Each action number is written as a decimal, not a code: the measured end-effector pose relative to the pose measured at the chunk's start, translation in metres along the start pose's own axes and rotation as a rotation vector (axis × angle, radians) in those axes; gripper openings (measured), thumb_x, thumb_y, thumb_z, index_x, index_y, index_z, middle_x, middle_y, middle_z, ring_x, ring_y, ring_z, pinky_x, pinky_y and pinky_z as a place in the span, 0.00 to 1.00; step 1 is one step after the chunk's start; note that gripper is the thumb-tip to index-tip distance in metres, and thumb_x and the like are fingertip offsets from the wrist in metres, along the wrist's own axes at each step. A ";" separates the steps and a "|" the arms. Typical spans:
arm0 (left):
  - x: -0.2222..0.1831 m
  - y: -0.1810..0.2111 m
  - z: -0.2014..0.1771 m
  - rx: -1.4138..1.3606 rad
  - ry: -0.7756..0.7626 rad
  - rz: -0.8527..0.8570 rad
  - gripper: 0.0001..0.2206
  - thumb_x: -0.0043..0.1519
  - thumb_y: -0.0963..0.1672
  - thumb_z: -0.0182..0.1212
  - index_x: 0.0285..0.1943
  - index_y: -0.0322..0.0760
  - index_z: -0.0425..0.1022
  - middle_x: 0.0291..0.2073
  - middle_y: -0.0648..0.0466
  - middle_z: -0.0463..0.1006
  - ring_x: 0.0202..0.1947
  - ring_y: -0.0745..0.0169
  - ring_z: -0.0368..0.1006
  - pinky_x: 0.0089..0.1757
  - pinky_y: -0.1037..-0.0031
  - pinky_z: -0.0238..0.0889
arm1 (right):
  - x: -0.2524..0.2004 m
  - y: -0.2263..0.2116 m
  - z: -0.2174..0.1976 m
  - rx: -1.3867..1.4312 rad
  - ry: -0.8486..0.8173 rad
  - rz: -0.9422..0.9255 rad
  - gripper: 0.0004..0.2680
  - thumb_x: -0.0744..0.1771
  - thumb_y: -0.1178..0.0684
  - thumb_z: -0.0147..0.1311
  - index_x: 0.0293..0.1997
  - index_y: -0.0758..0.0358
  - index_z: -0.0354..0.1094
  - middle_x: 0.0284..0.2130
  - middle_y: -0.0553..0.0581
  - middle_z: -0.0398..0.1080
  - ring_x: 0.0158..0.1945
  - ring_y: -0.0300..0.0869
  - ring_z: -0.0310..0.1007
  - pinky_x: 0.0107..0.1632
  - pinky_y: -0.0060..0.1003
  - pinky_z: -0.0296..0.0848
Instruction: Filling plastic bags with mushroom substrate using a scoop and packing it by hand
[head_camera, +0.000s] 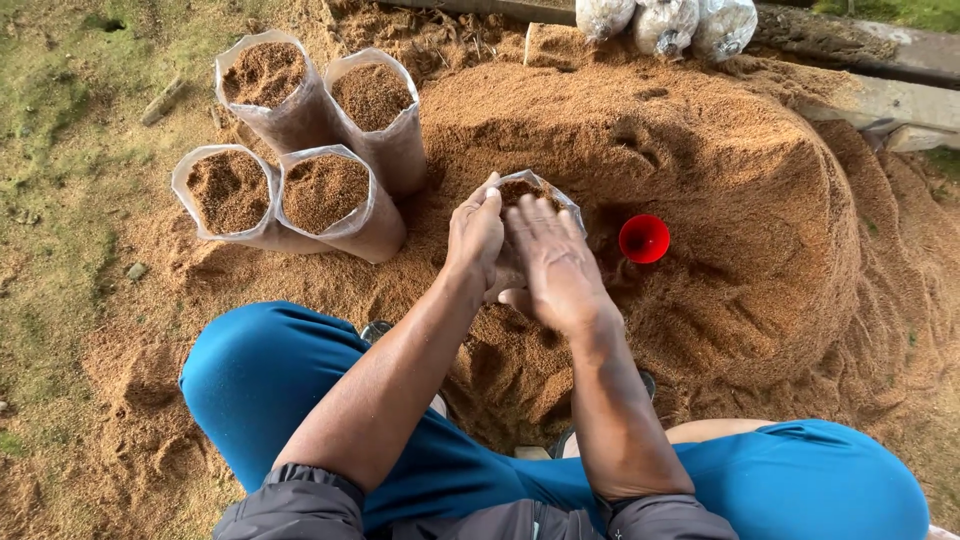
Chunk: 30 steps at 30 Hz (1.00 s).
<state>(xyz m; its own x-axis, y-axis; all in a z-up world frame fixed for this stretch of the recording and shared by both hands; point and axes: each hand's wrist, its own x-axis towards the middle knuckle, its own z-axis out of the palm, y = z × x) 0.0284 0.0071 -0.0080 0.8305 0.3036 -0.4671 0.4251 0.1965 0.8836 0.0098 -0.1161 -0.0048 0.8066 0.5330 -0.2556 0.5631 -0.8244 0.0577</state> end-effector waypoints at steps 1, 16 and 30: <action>0.009 -0.009 0.000 0.021 0.010 -0.001 0.20 0.66 0.47 0.48 0.67 0.52 0.73 0.65 0.41 0.71 0.71 0.37 0.58 0.63 0.50 0.54 | -0.002 0.001 -0.006 -0.053 -0.011 0.042 0.31 0.66 0.38 0.43 0.78 0.57 0.37 0.76 0.60 0.45 0.77 0.53 0.45 0.77 0.49 0.41; -0.008 0.004 -0.003 0.108 -0.024 -0.038 0.20 0.64 0.47 0.49 0.65 0.52 0.75 0.63 0.35 0.71 0.68 0.33 0.62 0.59 0.51 0.59 | -0.012 0.000 -0.054 0.451 0.166 0.106 0.37 0.61 0.51 0.68 0.76 0.67 0.43 0.75 0.73 0.38 0.75 0.60 0.47 0.75 0.54 0.47; 0.021 -0.022 -0.004 0.008 0.077 -0.085 0.21 0.49 0.40 0.59 0.55 0.33 0.70 0.43 0.40 0.73 0.40 0.51 0.71 0.26 0.71 0.64 | -0.020 0.010 -0.055 0.243 0.119 0.102 0.16 0.65 0.43 0.64 0.56 0.53 0.71 0.48 0.53 0.74 0.59 0.43 0.70 0.65 0.47 0.63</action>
<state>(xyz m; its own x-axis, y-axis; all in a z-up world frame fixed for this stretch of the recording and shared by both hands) 0.0356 0.0126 -0.0377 0.7612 0.3570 -0.5414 0.4962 0.2168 0.8407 0.0094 -0.1242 0.0541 0.8804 0.4517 -0.1449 0.4298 -0.8888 -0.1591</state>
